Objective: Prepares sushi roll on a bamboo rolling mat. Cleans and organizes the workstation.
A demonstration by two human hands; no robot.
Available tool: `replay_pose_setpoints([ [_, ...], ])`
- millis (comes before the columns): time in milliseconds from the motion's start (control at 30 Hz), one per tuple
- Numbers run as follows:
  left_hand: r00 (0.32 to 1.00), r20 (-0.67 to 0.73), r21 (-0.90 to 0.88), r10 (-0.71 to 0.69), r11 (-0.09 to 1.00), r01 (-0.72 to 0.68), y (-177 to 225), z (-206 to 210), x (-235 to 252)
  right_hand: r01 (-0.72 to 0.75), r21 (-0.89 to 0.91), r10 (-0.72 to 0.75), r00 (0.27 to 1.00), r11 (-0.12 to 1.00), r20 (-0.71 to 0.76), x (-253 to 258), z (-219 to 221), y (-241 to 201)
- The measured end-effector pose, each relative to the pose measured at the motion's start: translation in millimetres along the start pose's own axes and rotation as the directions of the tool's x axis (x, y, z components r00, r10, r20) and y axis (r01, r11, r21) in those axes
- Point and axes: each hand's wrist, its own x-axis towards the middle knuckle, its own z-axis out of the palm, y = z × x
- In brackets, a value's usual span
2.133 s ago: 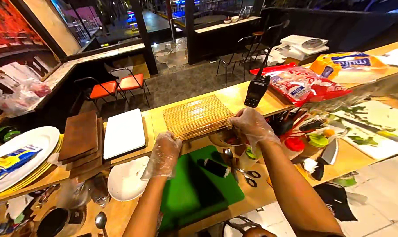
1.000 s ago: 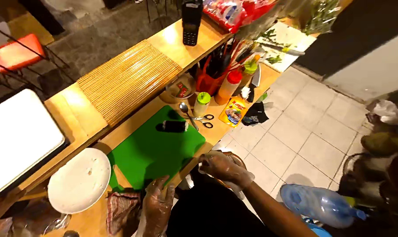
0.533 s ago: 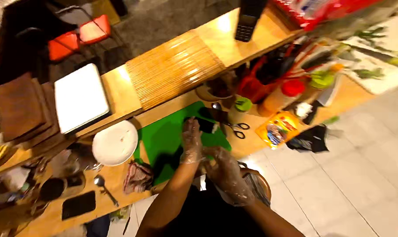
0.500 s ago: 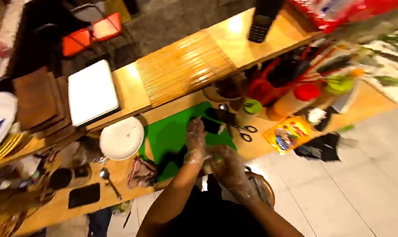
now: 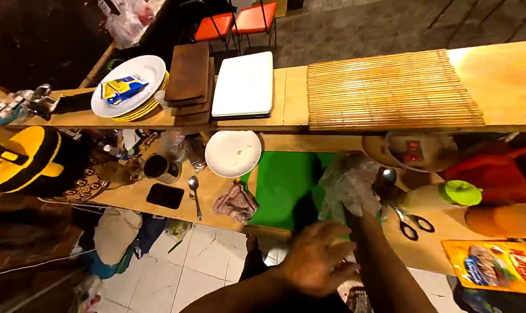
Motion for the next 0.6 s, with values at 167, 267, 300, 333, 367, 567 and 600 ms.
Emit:
replay_pose_setpoints([
  [167,0.979,-0.055,0.183,-0.199,0.961,0.205,-50,-29,7,0.232,0.149,-0.192,0.951,0.961,-0.244,-1,90,-29],
  [267,0.981,-0.165,0.243,-0.1,0.96,0.138,-74,-56,-2,0.216,0.159,-0.16,0.938,0.963,-0.307,3,112,-58],
  [300,0.979,-0.184,0.241,-0.091,0.961,0.135,-82,-66,-5,0.202,0.145,-0.154,0.944,0.969,-0.291,4,120,-63],
  [333,0.981,-0.172,0.221,-0.093,0.967,0.131,-89,-75,-10,0.18,0.163,-0.131,0.953,0.97,-0.272,3,130,-66],
  [367,0.987,-0.126,0.181,-0.096,0.976,0.118,-92,-84,-15,0.161,0.186,-0.11,0.959,0.969,-0.261,1,140,-68],
  [567,0.996,0.087,0.061,-0.021,0.998,0.016,-98,-101,-49,0.109,0.113,-0.063,0.936,0.988,-0.346,0,166,-99],
  [600,0.997,0.074,0.053,-0.013,0.999,0.009,-100,-104,-50,0.108,0.082,-0.075,0.941,0.991,-0.329,-2,164,-104],
])
